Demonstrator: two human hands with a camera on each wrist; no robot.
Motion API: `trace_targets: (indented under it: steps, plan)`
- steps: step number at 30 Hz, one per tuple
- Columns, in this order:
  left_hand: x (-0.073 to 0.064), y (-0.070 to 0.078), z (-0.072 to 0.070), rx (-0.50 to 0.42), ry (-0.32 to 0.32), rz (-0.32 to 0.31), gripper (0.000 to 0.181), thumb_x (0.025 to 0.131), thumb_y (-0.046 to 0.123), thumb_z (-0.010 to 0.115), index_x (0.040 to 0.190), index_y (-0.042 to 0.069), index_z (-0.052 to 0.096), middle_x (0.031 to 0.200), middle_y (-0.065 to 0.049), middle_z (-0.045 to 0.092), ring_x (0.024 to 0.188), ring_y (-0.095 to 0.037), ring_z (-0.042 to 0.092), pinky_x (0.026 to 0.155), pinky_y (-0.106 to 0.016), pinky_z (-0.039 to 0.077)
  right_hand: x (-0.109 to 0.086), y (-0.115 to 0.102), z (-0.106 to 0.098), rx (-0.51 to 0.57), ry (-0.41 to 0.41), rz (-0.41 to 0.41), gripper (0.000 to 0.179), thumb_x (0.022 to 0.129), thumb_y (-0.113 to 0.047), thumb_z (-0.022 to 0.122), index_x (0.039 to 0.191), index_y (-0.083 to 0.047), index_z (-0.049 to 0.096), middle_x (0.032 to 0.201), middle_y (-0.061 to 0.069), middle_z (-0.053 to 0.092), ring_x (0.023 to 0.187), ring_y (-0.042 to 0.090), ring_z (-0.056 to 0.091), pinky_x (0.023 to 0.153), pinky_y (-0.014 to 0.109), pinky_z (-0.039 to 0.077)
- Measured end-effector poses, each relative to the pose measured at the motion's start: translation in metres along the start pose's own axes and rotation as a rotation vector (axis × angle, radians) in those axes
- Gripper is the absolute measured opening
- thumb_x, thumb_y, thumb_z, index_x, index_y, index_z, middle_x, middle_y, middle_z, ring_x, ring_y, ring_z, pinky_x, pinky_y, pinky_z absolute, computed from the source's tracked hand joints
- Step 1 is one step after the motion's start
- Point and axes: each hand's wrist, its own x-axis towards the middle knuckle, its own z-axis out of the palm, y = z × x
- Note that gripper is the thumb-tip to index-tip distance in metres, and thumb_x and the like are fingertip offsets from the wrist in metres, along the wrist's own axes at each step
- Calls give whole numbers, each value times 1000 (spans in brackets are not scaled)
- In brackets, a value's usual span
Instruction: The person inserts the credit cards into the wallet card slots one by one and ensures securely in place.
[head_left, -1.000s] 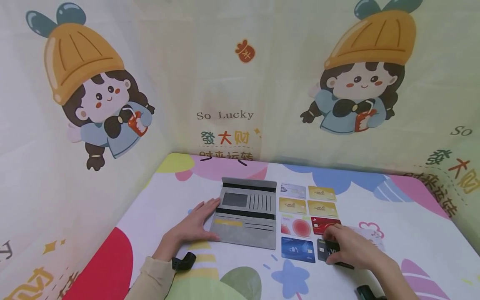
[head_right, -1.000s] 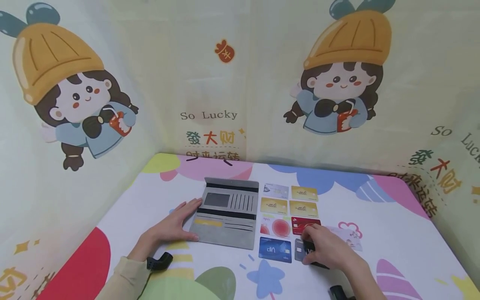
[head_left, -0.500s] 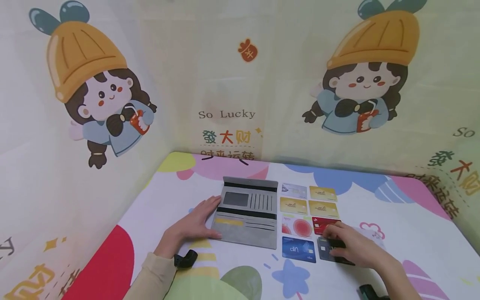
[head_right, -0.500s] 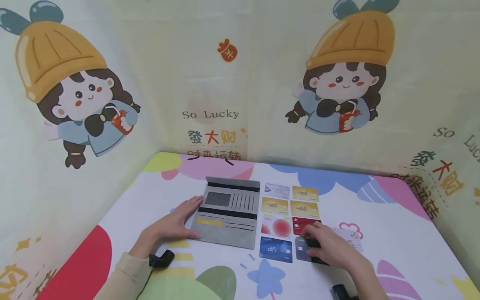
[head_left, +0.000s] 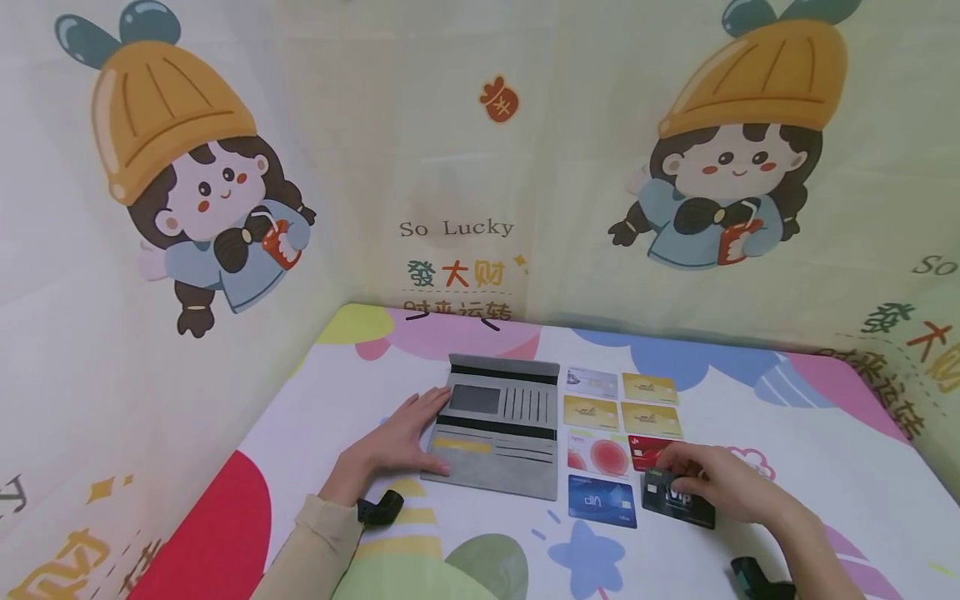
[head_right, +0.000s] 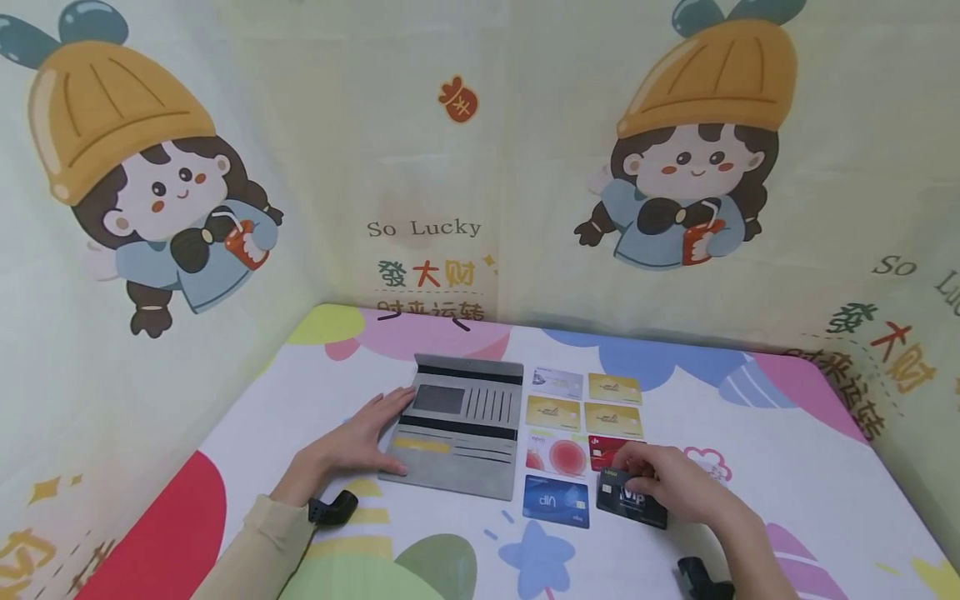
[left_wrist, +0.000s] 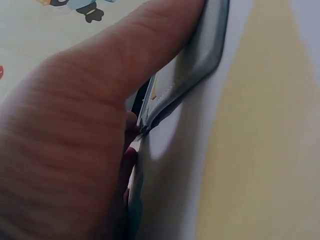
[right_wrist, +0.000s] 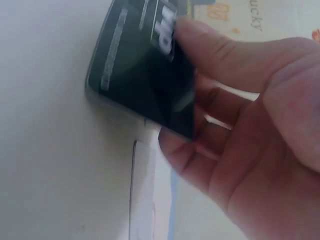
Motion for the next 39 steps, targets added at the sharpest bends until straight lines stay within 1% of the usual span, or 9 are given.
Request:
trace_targets:
  steps: [6, 9, 12, 19, 24, 27, 29, 36, 39]
  plan:
    - [1, 1, 1, 5, 21, -6, 117, 71, 64, 82, 159, 5, 30, 165, -8, 25, 152, -27, 18, 122, -46, 8, 9, 4, -9, 73, -9, -16, 18, 93, -19, 74, 108, -14, 66, 94, -4, 61, 86, 12, 56, 75, 23, 52]
    - [0, 2, 0, -7, 30, 1, 115, 72, 62, 83, 158, 5, 31, 164, -10, 26, 151, -29, 20, 122, -48, 9, 14, 4, -11, 112, -9, -54, 17, 94, -17, 73, 110, -13, 66, 96, -3, 62, 86, 12, 56, 76, 24, 51]
    - [-1, 3, 0, -12, 35, 4, 115, 71, 61, 83, 157, 4, 32, 164, -11, 27, 151, -30, 21, 122, -49, 10, 21, 1, -11, 118, 2, -72, 18, 94, -16, 72, 111, -12, 67, 98, -1, 63, 86, 13, 56, 77, 24, 52]
    - [-1, 5, 0, -19, 33, -29, 116, 70, 62, 82, 158, 6, 31, 165, -9, 25, 151, -29, 20, 122, -50, 9, 44, -13, -11, 78, 58, -94, 19, 94, -16, 73, 112, -15, 68, 98, -2, 66, 87, 18, 58, 80, 28, 51]
    - [0, 5, 1, -27, 42, 8, 114, 72, 60, 83, 157, 3, 33, 164, -13, 27, 150, -33, 22, 121, -54, 12, 63, -25, -7, 74, 119, -96, 21, 94, -16, 74, 114, -16, 69, 101, -2, 67, 92, 21, 59, 86, 37, 55]
    - [0, 5, 1, -27, 41, 22, 113, 73, 59, 83, 156, 1, 33, 163, -14, 27, 150, -33, 22, 121, -53, 12, 75, -36, -2, 91, 130, -78, 22, 94, -18, 74, 115, -16, 69, 105, 0, 68, 96, 22, 59, 90, 45, 56]
    - [0, 5, 1, -26, 42, 21, 113, 73, 59, 83, 156, 1, 33, 163, -14, 27, 150, -32, 23, 121, -52, 12, 84, -43, 1, 92, 136, -81, 22, 94, -18, 73, 116, -16, 70, 106, 1, 69, 96, 23, 60, 89, 46, 56]
    - [-1, 4, 1, -13, 28, -18, 115, 71, 62, 82, 158, 6, 31, 165, -9, 25, 151, -28, 20, 122, -48, 9, 110, -63, 8, 106, 143, -147, 22, 94, -10, 72, 116, -12, 70, 99, 0, 68, 87, 19, 61, 80, 32, 57]
    - [-2, 5, 1, -23, 33, -20, 114, 71, 61, 82, 158, 6, 33, 164, -9, 26, 150, -29, 21, 122, -49, 9, 118, -70, 11, 103, 149, -168, 23, 94, -9, 73, 117, -12, 70, 96, -3, 66, 84, 18, 59, 77, 27, 56]
